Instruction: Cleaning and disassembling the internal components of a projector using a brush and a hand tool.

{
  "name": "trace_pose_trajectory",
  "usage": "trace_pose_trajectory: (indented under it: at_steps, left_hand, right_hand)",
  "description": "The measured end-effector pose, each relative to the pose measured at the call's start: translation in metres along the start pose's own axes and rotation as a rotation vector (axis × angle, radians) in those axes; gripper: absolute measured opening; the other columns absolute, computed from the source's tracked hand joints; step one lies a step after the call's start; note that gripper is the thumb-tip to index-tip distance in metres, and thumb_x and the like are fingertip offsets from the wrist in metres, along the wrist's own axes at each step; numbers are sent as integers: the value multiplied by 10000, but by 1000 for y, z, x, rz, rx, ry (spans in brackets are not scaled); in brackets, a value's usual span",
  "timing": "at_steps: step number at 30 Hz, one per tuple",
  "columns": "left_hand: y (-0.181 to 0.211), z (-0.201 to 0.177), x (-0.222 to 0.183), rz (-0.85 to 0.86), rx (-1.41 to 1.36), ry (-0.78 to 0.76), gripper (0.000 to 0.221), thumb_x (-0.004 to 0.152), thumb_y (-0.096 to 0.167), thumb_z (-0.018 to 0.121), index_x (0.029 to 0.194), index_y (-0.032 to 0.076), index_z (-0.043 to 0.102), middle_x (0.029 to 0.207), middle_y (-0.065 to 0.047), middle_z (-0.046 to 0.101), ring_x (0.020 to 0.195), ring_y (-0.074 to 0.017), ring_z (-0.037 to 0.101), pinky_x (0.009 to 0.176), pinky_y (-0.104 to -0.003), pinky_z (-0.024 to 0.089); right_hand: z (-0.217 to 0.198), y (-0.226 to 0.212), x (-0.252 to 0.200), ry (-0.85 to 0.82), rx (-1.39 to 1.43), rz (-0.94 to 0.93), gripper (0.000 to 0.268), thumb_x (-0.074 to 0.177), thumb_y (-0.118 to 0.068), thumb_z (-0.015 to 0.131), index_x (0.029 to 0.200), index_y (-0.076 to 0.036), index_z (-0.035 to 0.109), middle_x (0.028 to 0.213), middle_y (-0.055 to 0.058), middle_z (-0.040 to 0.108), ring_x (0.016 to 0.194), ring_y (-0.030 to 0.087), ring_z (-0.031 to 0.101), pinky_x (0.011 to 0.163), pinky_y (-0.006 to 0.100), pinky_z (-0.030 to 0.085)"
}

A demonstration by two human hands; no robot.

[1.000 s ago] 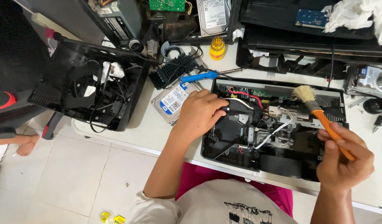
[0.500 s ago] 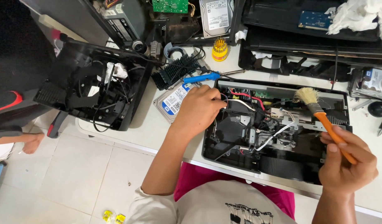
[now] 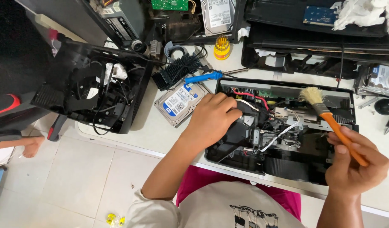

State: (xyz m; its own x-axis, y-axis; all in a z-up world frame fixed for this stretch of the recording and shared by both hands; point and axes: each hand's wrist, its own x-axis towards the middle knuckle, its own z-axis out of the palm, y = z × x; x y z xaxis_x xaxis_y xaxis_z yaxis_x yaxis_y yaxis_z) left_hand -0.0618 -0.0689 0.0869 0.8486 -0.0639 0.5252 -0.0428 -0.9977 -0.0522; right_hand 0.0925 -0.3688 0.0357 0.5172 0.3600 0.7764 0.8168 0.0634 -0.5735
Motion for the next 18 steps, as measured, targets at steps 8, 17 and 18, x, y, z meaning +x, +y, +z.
trace_pose_trajectory:
  at_steps: [8,17,18]
  left_hand:
    - [-2,-1,-9,-404,-616,318,174,1058,111,510,1056,108,684,1146,-40,753,1032,-257,678,922,-379,541]
    - [-12,26,-32,-714,-1259,551,122,1101,148,447,1105,73,543,985,-130,700,1113,-285,702,1035,-401,565]
    - [-13,27,-30,-713,-1260,551,122,1101,148,447,1105,73,543,985,-130,700,1113,-285,702,1035,-401,565]
  right_hand:
    - [-7,18,-10,97,4,-11,230,1156,123,518,1283,155,329,1176,532,573,904,549,657,804,554,582]
    - [16,-17,16,-51,206,-472,256,1082,-203,539,1237,-11,468,1075,200,679,974,294,756,809,342,696]
    - [25,-30,17,-50,205,-473,256,1082,-203,539,1237,-11,468,1075,200,679,974,294,756,809,342,696]
